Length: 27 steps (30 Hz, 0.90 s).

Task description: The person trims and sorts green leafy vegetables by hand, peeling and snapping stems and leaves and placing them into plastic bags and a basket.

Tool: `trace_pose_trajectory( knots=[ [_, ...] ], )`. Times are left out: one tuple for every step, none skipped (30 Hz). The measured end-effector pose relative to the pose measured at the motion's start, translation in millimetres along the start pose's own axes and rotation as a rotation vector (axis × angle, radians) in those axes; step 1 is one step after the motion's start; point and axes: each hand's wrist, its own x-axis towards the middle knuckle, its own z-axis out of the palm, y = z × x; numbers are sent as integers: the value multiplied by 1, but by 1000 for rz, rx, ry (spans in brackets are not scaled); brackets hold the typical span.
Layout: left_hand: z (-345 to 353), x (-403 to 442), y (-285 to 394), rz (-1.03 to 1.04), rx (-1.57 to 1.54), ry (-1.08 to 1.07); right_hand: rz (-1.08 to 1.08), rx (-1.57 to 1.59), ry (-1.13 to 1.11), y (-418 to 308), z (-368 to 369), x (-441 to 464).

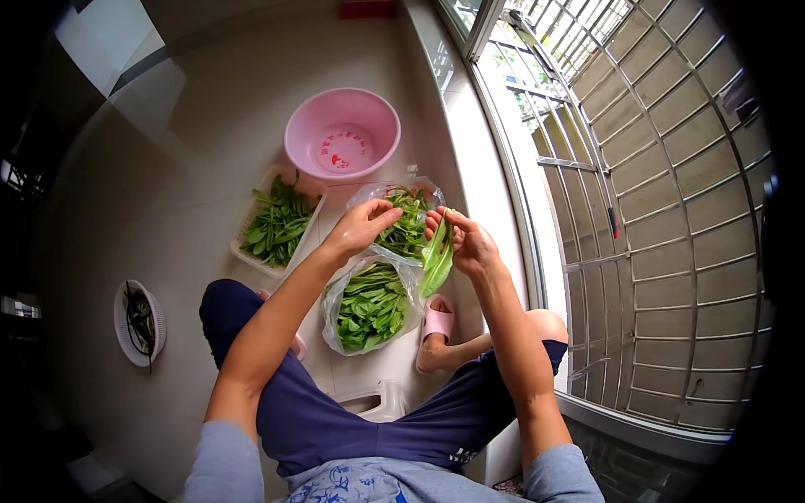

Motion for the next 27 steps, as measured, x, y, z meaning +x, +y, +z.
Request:
trace_pose_trajectory(
  knots=[
    [-3, -6, 5, -78, -48, -53, 42, 38, -12, 1, 2, -1],
    [-5, -11, 7, -155, -96, -104, 48, 37, -15, 2, 6, -2],
    [-8, -15, 4, -157, -96, -98, 73, 40, -16, 3, 11, -5],
    [-11, -18, 0, -171, -109, -92, 98, 43, -16, 5, 16, -7],
    [-15, -20, -3, -185, -122, -88, 106, 51, -17, 7, 20, -8],
    [-19, -22, -3, -185, -122, -85, 109, 49, -18, 9, 19, -6],
    [-23, -25, -2, -182, -144, -80, 121, 36, -43, 11, 18, -3],
    [-27, -29, -1, -178, -166, -74, 134, 23, -68, 13, 18, -1],
    [-32, -32, -1, -166, -150, -95, 119, 11, -87, 15, 24, -6],
    [-34, -35, -1, -165, -151, -91, 121, 8, -89, 17, 27, -7],
    [-36, -39, -2, -174, -140, -96, 98, -31, -134, 18, 30, -7],
    [-39, -42, -2, -183, -128, -99, 77, -70, -179, 20, 32, -7],
    [-42, -45, -1, -183, -130, -93, 38, -94, -244, 22, 33, -5],
    [-46, -49, 2, -157, -103, -59, 45, -98, -250, 24, 36, -6],
    [-51, -53, 3, -134, -76, -20, -25, -216, -246, 26, 40, -5],
    [-59, -56, 2, -138, -76, -2, -92, -331, -245, 29, 44, -4],
    [-69, -59, 2, -23, -89, 93, -138, -440, -206, 34, 45, 1],
    [-83, -62, 2, 92, -96, 192, -166, -479, -191, 39, 45, 6],
    [-96, -69, 9, 129, -137, 284, -138, -452, -183, 45, 44, 13],
    [-111, -77, 16, 136, -146, 383, -109, -425, -175, 53, 42, 21],
    [-127, -86, 21, 141, -182, 464, -33, -399, -135, 62, 39, 28],
    [-148, -100, 24, 151, -214, 564, 51, -383, -111, 79, 45, 41],
    [-159, -107, 25, 153, -219, 584, 96, -359, -64, 93, 46, 51],
    [-165, -112, 25, 160, -254, 613, 180, -345, -76, 106, 38, 69],
    [-169, -117, 24, 165, -288, 642, 215, -292, -40, 118, 43, 81],
    [-172, -121, 25, 165, -295, 658, 247, -238, -3, 130, 49, 95],
    [-173, -124, 26, 167, -312, 652, 208, -260, 10, 142, 62, 107]
  ],
)
